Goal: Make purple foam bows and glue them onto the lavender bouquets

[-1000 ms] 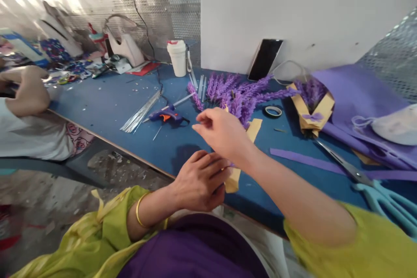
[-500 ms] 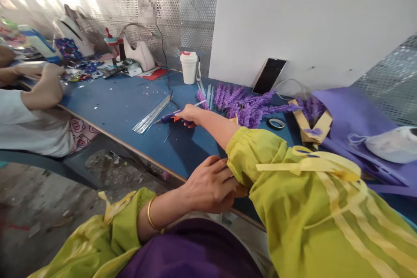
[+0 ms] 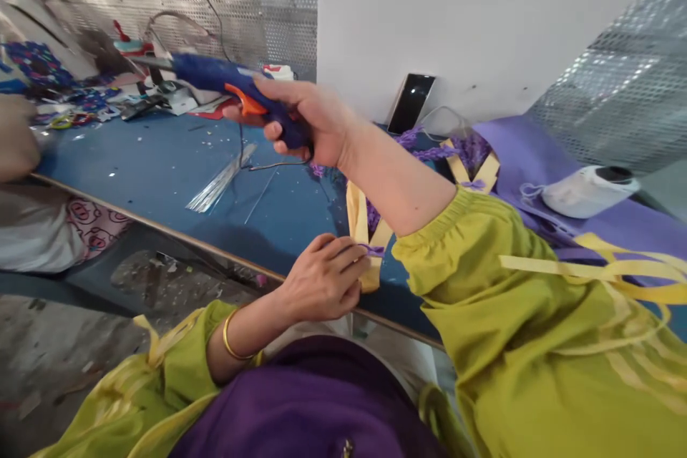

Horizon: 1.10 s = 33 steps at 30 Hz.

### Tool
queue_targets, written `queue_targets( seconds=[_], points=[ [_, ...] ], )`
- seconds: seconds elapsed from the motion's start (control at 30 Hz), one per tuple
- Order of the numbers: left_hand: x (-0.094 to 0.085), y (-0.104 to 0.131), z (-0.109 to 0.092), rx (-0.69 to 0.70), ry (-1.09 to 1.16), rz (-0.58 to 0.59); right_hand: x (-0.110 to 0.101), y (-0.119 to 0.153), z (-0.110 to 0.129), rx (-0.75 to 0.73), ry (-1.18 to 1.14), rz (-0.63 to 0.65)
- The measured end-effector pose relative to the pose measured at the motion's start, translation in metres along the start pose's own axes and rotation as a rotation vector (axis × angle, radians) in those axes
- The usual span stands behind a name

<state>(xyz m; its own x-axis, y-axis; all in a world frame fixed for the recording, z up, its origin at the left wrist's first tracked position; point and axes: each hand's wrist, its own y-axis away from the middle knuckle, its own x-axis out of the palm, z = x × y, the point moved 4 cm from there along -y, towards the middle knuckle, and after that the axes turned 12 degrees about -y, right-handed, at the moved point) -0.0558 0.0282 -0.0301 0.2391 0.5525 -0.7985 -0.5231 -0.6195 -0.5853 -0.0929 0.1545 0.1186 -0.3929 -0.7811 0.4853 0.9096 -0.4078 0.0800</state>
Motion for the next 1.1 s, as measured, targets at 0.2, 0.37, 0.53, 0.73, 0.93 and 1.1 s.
queue_targets(
  seconds=[0.2,0.37,0.53,0.73,0.93,1.1],
  points=[
    [-0.002,0.0,0.001,-0.026,0.027,-0.043,0.009,0.046,0.006,-0.114,0.028,-0.099],
    [-0.001,0.001,0.004,-0.032,-0.002,-0.076,-0.016,0.086,-0.011,-0.265,0.141,-0.233],
    [0.0,-0.001,0.006,-0.05,-0.035,-0.093,-0.03,0.134,-0.027,-0.426,0.198,-0.319],
    [-0.002,-0.009,0.009,-0.057,-0.013,-0.108,-0.041,0.187,-0.051,-0.638,0.258,-0.472],
    [-0.001,-0.011,0.011,-0.052,-0.027,-0.151,-0.061,0.218,-0.069,-0.717,0.621,-0.616],
    [-0.001,-0.008,0.01,-0.029,-0.009,-0.189,-0.076,0.231,-0.069,-0.596,0.895,-0.662]
  ],
)
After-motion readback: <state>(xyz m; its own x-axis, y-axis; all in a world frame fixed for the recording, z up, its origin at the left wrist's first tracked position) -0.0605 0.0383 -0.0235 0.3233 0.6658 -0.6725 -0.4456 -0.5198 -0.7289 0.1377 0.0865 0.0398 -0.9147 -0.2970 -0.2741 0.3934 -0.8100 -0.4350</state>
